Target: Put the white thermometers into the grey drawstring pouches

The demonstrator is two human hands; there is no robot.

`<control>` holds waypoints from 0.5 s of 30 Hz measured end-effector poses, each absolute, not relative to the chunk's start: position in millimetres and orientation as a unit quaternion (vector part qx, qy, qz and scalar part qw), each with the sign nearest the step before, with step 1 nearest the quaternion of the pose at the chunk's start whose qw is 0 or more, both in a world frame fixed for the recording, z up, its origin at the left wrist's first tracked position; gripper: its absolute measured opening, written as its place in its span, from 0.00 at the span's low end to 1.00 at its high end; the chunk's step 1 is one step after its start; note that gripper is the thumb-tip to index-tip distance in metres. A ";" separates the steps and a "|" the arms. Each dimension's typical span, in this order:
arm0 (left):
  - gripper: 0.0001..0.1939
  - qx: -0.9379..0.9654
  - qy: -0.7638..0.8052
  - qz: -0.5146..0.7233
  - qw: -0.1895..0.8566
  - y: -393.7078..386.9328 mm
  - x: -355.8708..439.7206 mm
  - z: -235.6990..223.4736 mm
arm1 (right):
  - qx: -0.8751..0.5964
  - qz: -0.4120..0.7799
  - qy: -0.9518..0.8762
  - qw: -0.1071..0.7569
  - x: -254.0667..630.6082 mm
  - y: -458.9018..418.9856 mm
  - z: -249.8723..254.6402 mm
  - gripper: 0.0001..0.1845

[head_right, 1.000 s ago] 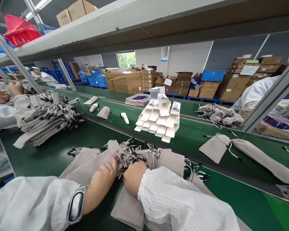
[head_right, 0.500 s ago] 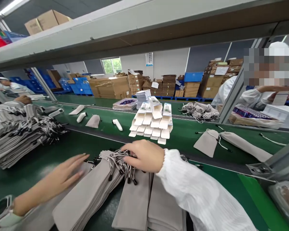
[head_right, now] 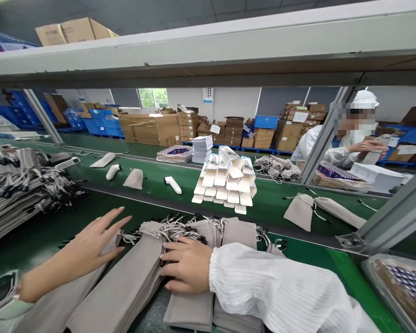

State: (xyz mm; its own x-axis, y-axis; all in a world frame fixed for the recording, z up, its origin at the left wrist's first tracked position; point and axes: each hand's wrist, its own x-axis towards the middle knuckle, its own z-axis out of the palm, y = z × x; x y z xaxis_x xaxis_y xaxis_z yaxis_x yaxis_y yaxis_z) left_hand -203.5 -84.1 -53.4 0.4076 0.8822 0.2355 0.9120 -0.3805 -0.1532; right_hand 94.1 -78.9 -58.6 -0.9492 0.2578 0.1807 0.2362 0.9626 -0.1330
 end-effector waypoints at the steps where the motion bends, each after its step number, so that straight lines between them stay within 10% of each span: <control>1: 0.30 -0.857 -0.505 -0.060 0.087 -80.4 -186.0 -40.5 | -0.126 0.056 -0.986 0.091 100.1 -81.8 -57.0 0.18; 7: 0.30 -0.911 -0.376 -0.023 -0.164 -34.4 -119.2 -6.9 | -0.341 0.037 -0.939 0.015 132.3 -115.5 -66.5 0.25; 15: 0.17 -0.862 -0.436 -0.039 -0.255 -17.9 -143.2 -17.8 | -0.415 0.066 -0.908 0.001 130.2 -115.9 -86.6 0.28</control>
State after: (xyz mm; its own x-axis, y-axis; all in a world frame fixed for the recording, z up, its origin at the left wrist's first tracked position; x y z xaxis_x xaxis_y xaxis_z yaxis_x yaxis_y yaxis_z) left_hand -143.2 -17.9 -17.8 0.6161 0.7723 -0.1546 0.7322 -0.4893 0.4737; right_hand 130.2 -115.9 -86.6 -0.6561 0.7528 -0.0535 0.7527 0.6474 -0.1196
